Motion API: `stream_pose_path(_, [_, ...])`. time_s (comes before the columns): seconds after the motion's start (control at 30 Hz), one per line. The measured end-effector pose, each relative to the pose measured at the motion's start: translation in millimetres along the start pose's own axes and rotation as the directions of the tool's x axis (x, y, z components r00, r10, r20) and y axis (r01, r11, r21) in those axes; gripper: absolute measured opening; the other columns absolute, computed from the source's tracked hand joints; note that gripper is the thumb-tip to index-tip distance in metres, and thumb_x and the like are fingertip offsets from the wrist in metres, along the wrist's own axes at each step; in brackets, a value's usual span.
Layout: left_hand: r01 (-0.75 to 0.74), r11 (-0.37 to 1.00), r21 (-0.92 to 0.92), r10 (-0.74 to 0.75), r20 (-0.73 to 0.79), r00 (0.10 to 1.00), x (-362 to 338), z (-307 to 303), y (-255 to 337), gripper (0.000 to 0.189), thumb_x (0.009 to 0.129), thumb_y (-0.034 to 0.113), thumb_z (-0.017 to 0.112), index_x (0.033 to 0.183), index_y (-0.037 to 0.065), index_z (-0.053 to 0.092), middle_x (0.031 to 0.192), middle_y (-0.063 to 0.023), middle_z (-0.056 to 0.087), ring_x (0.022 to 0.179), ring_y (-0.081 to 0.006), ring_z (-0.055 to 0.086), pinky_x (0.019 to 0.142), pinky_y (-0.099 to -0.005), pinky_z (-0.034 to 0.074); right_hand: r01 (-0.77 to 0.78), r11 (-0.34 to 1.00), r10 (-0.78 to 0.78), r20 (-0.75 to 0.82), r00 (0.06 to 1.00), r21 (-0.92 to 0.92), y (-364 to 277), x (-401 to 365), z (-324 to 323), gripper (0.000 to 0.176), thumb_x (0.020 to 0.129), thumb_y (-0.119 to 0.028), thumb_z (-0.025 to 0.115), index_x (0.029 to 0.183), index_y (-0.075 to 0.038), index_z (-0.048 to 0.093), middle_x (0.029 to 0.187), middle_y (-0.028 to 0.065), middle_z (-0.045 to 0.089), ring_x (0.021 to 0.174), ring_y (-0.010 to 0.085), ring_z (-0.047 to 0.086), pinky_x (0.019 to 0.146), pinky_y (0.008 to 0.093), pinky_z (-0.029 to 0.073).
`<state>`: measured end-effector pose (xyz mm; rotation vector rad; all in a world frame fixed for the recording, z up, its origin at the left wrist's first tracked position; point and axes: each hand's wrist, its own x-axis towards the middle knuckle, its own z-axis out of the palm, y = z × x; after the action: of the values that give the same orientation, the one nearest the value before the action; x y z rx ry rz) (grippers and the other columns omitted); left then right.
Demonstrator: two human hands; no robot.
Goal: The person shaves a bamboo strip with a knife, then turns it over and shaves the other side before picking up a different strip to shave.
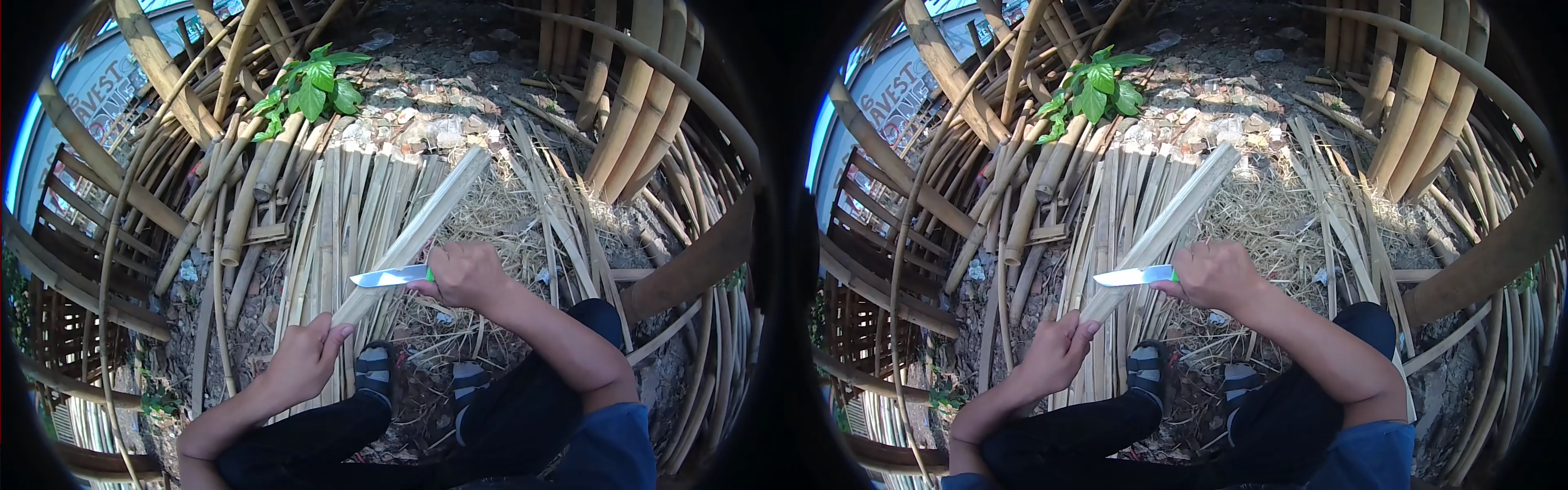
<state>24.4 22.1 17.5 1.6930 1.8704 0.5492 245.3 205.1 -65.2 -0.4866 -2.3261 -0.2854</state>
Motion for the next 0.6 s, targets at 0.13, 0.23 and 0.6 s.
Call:
stream_pose_path(0.13, [0.015,1.000,0.015,-0.015,-0.012,1.000,-2.3,-2.5,-0.7,0.040,0.104,0.026,0.051,0.079,-0.005,0.051,0.051,-0.0219,0.050,0.047,-0.0405,0.058,0.046,-0.0455,0.041,0.025,0.998,-0.025,0.006,1.000,-0.059,7.6,-2.5,-5.7,0.059,0.093,-0.059,0.057,0.060,-0.010,0.047,0.048,0.0043,0.049,0.039,0.0196,0.055,0.035,0.0343,0.043])
stream_pose_path(0.23, [0.017,1.000,0.022,-0.017,-0.008,1.000,-4.0,-4.0,-0.7,0.039,0.105,0.026,0.051,0.080,-0.005,0.051,0.051,-0.0213,0.050,0.047,-0.0403,0.058,0.046,-0.0453,0.041,0.036,0.995,-0.040,-0.035,0.999,-0.092,14.8,-1.8,-3.1,0.060,0.093,-0.060,0.055,0.059,-0.011,0.046,0.048,0.0034,0.048,0.039,0.0186,0.054,0.035,0.0339,0.043])
stream_pose_path(0.6, [0.029,0.997,0.071,-0.028,-0.012,1.000,-5.2,-3.0,-5.4,0.041,0.105,0.027,0.050,0.075,-0.002,0.051,0.051,-0.0118,0.053,0.044,-0.0239,0.057,0.047,-0.0378,0.043,0.071,0.980,-0.077,-0.026,0.997,-0.186,28.9,-5.0,-8.1,0.061,0.093,-0.064,0.051,0.061,-0.012,0.046,0.049,0.0019,0.045,0.041,0.0185,0.053,0.037,0.0334,0.043])
